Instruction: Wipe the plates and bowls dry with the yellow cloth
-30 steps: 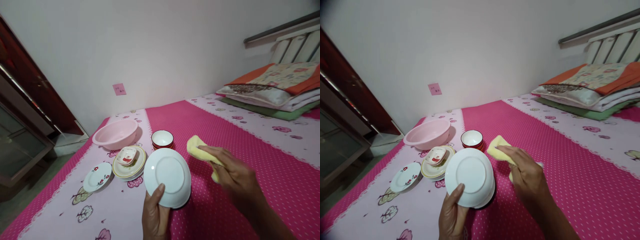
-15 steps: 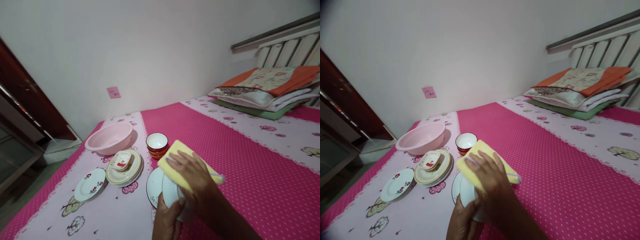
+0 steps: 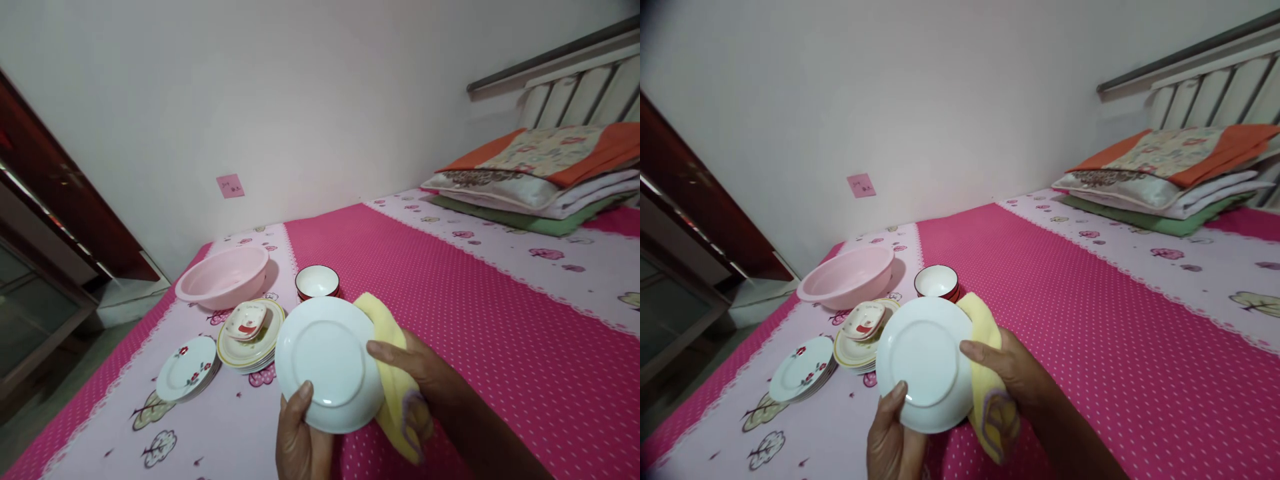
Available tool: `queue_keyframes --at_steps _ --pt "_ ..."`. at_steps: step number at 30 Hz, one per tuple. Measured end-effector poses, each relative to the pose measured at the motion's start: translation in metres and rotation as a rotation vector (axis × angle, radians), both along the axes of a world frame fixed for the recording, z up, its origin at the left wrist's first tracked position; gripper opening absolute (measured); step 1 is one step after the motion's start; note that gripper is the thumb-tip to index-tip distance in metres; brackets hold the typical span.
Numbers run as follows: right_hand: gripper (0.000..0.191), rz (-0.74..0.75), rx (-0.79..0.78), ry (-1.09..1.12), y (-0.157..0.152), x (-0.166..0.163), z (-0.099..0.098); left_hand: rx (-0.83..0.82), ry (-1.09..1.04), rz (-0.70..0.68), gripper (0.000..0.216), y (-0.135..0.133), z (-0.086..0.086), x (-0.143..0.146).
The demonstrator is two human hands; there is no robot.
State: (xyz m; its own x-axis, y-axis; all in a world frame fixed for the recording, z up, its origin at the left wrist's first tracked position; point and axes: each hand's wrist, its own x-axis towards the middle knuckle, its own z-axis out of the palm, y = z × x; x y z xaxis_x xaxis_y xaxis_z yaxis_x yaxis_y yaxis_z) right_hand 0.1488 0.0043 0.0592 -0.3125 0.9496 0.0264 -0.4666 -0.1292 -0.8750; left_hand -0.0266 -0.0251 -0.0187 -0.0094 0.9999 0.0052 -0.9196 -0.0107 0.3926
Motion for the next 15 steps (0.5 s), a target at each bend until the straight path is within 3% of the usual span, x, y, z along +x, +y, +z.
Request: queue_keyframes --at_steps 4,8,11,13,15 --pt "0.05 -0.075 -0.009 -0.005 -0.009 -0.002 0.01 -0.107 0.11 0.061 0.061 0.001 0.027 0.004" --pt "0.037 -0.402 0.149 -0.376 -0.021 0.0 0.018 -0.197 0.48 0.18 0.063 -0.002 0.051 0.011" --pt "0.016 -0.681 0.65 -0.733 -0.028 -0.007 0.015 -0.241 0.59 0.213 0.053 -0.011 0.058 0.014" --pt "0.006 -0.785 1.042 -0.861 -0.031 -0.018 0.01 -0.212 0.451 0.088 0.049 -0.019 0.06 0.013" --pt "0.016 -0.796 1.282 -0.951 -0.033 -0.034 0.004 -0.201 0.285 -0.073 0.048 -0.023 0.061 0.008"
